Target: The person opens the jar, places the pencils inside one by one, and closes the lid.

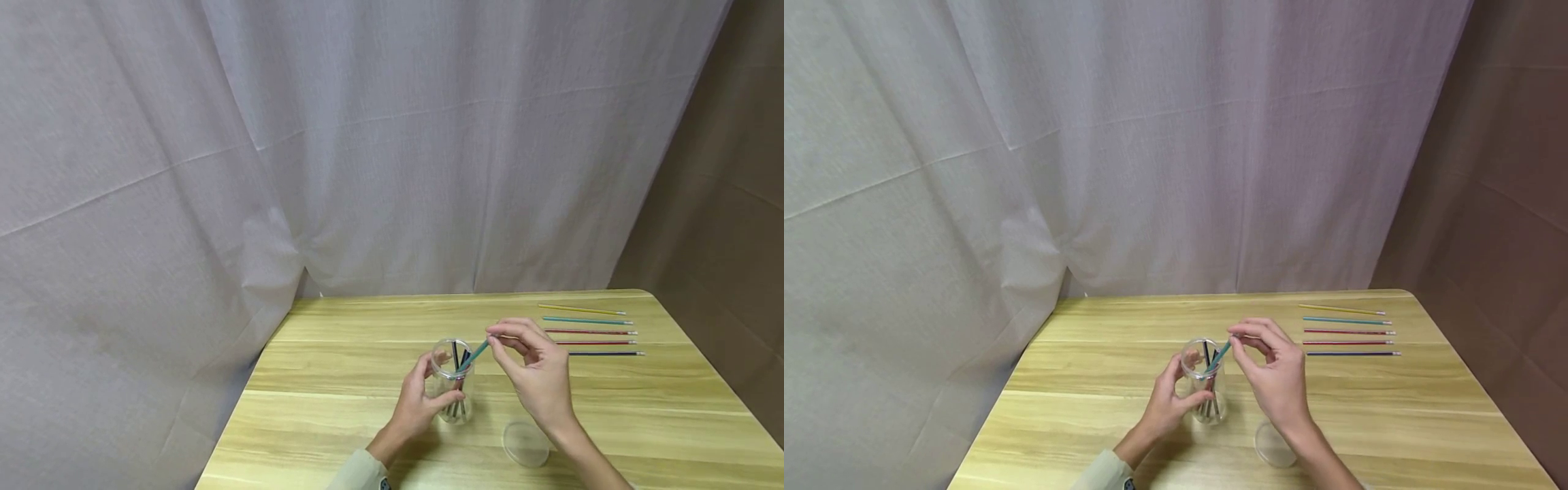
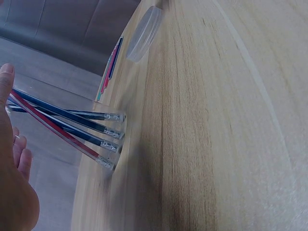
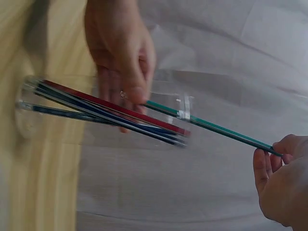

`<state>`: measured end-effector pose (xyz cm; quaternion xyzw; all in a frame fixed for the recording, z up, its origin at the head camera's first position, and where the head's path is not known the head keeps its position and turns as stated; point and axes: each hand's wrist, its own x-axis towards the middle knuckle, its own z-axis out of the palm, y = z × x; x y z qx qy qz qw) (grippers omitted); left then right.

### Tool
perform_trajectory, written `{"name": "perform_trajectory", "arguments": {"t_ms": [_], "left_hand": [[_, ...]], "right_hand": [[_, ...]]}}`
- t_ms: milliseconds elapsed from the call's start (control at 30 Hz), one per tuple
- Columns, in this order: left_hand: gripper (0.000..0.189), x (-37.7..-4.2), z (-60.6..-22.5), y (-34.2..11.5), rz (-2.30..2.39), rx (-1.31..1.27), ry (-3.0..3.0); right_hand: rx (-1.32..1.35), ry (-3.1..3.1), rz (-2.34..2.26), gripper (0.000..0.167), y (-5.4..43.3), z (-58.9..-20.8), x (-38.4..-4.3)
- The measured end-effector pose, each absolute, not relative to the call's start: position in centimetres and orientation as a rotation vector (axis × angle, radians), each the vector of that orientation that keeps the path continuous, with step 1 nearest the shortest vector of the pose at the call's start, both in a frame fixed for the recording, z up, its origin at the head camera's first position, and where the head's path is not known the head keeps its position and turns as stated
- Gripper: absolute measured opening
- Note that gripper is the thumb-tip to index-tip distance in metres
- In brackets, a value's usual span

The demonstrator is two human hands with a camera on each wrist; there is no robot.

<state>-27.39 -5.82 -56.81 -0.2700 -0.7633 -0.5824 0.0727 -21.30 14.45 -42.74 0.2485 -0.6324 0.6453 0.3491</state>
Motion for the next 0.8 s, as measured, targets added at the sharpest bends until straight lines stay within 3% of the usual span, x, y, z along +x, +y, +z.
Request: {"name": "perform_trajectory", "arguments": {"t_ms": [233,800], "left_hand": [[0.074,-27.4,-56.8,-5.9,-1.725,-0.815,-2.295],[0.074,-27.2,-56.6,-5.8,-1.711,-0.83,-2.286]], "right_hand": [[0.475,-1.823,1.674,0.026,14.0,-44.5,-21.0],[0.469,-1.975,1.416,0.025,13.2,-47.8,-22.0]]}}
